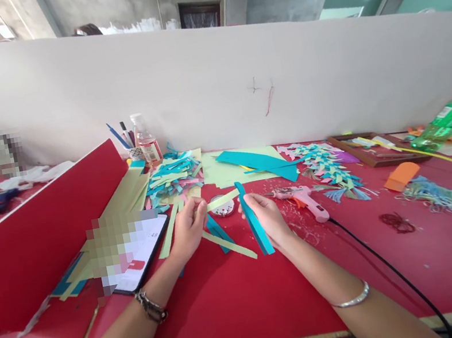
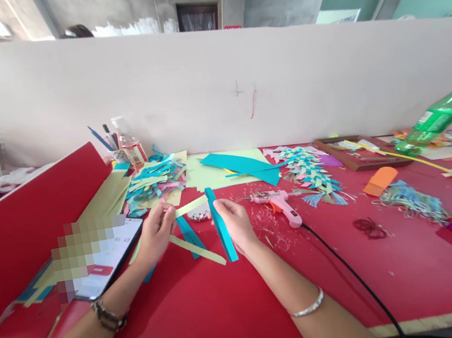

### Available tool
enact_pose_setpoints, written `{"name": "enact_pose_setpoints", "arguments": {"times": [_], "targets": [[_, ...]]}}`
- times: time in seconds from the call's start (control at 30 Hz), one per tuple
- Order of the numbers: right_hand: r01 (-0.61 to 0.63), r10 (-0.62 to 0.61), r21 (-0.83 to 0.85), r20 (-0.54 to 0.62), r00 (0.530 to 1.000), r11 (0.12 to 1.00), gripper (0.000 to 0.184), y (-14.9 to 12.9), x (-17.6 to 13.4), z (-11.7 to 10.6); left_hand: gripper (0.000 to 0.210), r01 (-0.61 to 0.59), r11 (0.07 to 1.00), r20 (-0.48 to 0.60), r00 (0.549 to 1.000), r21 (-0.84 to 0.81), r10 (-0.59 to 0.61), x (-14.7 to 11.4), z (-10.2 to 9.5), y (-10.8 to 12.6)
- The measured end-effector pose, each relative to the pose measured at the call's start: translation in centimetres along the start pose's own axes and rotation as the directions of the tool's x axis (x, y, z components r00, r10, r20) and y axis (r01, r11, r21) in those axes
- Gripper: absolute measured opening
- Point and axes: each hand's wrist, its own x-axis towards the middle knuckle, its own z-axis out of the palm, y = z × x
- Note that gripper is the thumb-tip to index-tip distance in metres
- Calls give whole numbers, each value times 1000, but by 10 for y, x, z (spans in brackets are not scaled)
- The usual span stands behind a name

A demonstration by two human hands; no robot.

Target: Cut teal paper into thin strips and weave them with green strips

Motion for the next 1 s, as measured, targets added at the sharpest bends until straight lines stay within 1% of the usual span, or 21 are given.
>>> {"name": "enact_pose_setpoints", "arguments": {"times": [0.13,0.3,0.5,0.7,0.87,1.0], "targets": [[26,-26,-1,13,1000,1000,27,0,0,0,22,-13,998,-13,1000,55,13,1,-1,-1],[39,-39,-12,13,999,999,24,1,-1,0,21,-14,995,3,1000,99,13,1,-1,-1],[48,-49,-41,-8,999,998,28,-2,-2,-1,21,-9,989,-42,999,147,16,2,-2,-4],[34,-35,-55,-19,999,998,27,2,0,-1,21,-18,986,-19,1000,168,21,2,-3,-5],[118,-119,-34,-36,992,992,21,8,2,-1,20,-29,980,-24,999,197,34,1,-2,-3],[143,-145,-53,-32,989,988,22,10,3,-2,19,-41,979,-30,998,201,48,0,-2,-3]]}}
